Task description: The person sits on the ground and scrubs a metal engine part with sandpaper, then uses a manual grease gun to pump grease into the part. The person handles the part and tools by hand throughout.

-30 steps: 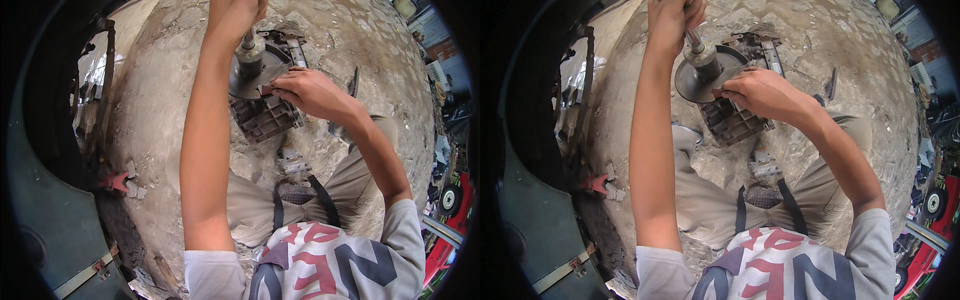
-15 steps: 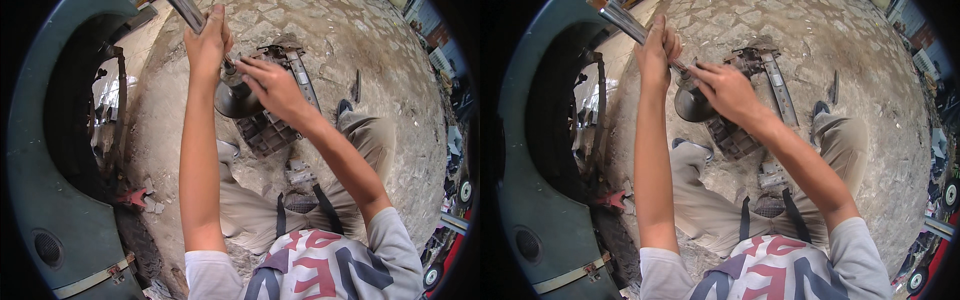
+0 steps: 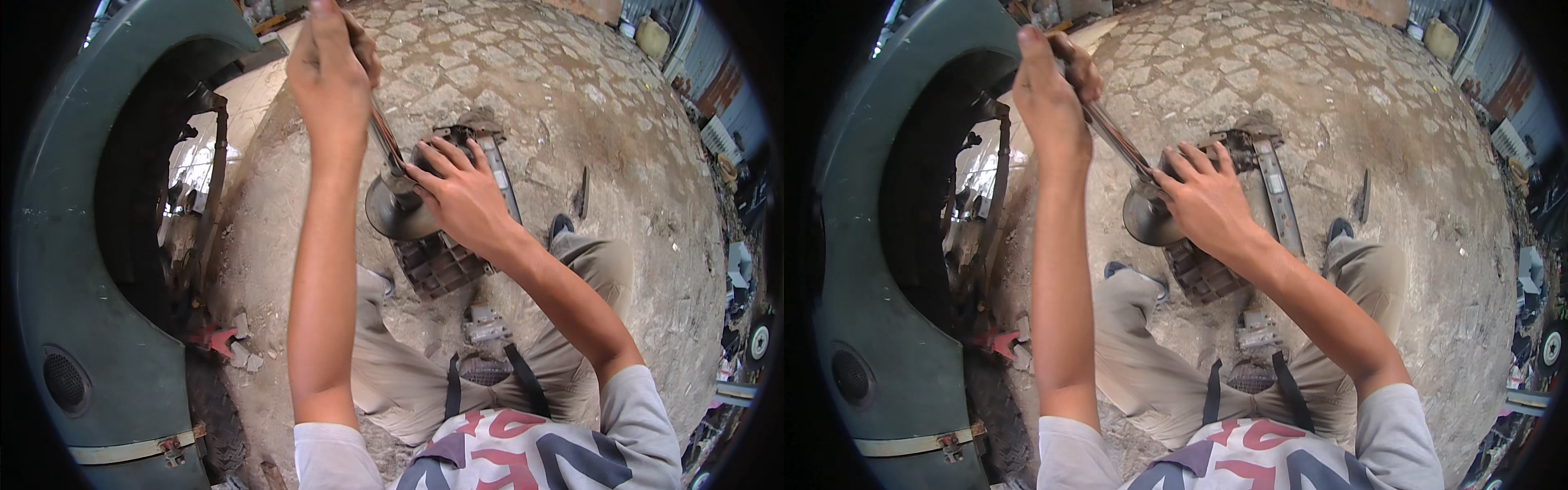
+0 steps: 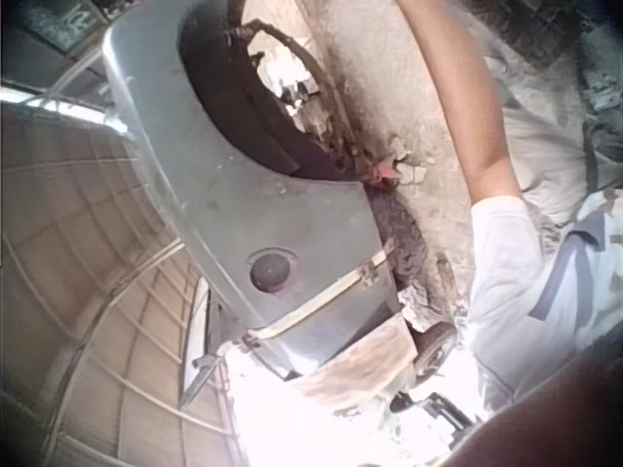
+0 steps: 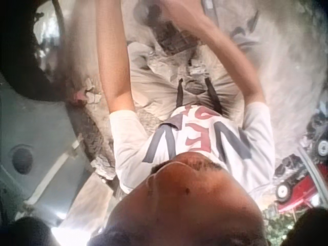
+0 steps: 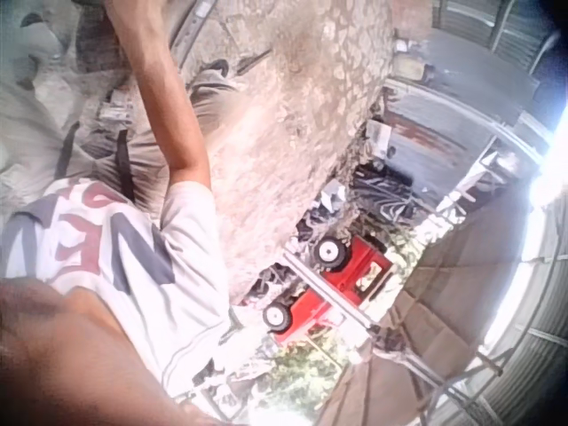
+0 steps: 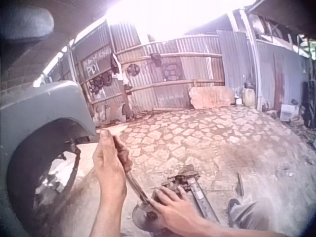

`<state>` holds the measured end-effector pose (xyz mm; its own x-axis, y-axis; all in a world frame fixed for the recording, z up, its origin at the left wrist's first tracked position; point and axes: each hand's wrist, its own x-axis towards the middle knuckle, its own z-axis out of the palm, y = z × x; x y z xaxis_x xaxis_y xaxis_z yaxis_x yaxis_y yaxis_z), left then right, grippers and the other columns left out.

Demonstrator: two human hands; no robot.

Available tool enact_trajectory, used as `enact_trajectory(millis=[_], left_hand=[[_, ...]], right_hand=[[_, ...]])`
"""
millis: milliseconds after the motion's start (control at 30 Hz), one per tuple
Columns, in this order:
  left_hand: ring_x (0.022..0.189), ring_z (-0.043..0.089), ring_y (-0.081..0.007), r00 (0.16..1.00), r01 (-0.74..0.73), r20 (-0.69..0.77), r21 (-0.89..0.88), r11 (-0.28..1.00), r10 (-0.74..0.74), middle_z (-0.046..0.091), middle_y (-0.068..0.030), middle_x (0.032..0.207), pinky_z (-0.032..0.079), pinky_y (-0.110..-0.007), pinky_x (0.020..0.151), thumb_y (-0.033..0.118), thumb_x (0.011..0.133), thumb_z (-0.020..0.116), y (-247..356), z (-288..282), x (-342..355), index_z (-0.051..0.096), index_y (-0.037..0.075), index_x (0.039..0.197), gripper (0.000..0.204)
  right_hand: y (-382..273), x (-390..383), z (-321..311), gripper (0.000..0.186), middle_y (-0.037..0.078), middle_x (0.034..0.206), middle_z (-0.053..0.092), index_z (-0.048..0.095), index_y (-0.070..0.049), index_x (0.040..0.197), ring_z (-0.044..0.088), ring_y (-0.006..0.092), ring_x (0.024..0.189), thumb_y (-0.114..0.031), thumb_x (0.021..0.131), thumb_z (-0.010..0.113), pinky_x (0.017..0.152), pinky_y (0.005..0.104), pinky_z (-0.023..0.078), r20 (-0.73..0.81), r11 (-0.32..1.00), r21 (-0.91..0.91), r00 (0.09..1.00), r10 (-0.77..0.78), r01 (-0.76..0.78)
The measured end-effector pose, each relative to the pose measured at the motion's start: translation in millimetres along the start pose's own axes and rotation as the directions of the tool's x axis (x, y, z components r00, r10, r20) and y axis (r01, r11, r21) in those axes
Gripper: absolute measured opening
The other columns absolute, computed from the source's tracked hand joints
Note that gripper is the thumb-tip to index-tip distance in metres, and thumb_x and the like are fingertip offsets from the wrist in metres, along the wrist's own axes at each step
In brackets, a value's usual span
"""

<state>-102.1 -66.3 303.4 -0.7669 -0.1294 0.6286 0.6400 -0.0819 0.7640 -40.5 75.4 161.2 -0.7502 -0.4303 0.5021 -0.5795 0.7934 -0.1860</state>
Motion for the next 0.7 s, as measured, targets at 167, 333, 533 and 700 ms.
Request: enact_trajectory(millis=[167, 333, 533, 700], left_hand=[[0.048, 0.039, -0.0066, 0.995, -0.053, -0.078, 0.038, 0.998, 0.056, 0.044, 0.0017, 0.061, 0.032, -0.024, 0.044, 0.045, 0.104, 0.056, -7, 10, -6, 0.050, 0.009, 0.086, 0.040], [0.048, 0.044, -0.0062, 1.000, 0.010, -0.027, 0.007, 1.000, -0.010, 0.049, 0.0011, 0.062, 0.032, -0.024, 0.042, 0.043, 0.103, 0.058, -20, 6, -6, 0.050, 0.009, 0.084, 0.040], [0.086, 0.063, -0.0138, 0.926, 0.331, 0.113, 0.218, 0.918, -0.361, 0.067, -0.0056, 0.089, 0.050, -0.031, 0.079, 0.039, 0.105, 0.056, -61, -36, -63, 0.061, 0.002, 0.112, 0.037], [0.116, 0.063, -0.0211, 0.932, 0.283, 0.162, 0.236, 0.930, -0.325, 0.069, -0.0148, 0.117, 0.047, -0.036, 0.101, 0.037, 0.101, 0.063, -81, -57, -101, 0.057, 0.001, 0.134, 0.049]], right_hand=[[1, -2, 4, 0.038, 0.017, 0.142, 0.055, 0.064, -0.009, 0.131, 0.044, 0.0331, 0.139, -0.021, 0.095, 0.061, 0.114, 0.0602, 0.031, -0.028, 1.000, -0.005, 0.999, -0.016, 0.016], [1, -2, 2, 0.038, 0.013, 0.140, 0.057, 0.066, -0.013, 0.131, 0.046, 0.0312, 0.138, -0.021, 0.093, 0.063, 0.114, 0.0591, 0.032, -0.028, 0.998, 0.000, 0.998, -0.055, 0.055], [0, -4, 4, 0.034, 0.012, 0.138, 0.059, 0.067, -0.016, 0.129, 0.050, 0.0294, 0.133, -0.022, 0.096, 0.062, 0.113, 0.0565, 0.033, -0.062, 0.998, 0.064, 0.998, -0.017, 0.021], [16, 0, 8, 0.032, 0.013, 0.135, 0.061, 0.069, -0.013, 0.128, 0.053, 0.0317, 0.130, -0.022, 0.098, 0.061, 0.110, 0.0516, 0.036, -0.064, 0.976, 0.216, 0.998, -0.008, 0.022]])
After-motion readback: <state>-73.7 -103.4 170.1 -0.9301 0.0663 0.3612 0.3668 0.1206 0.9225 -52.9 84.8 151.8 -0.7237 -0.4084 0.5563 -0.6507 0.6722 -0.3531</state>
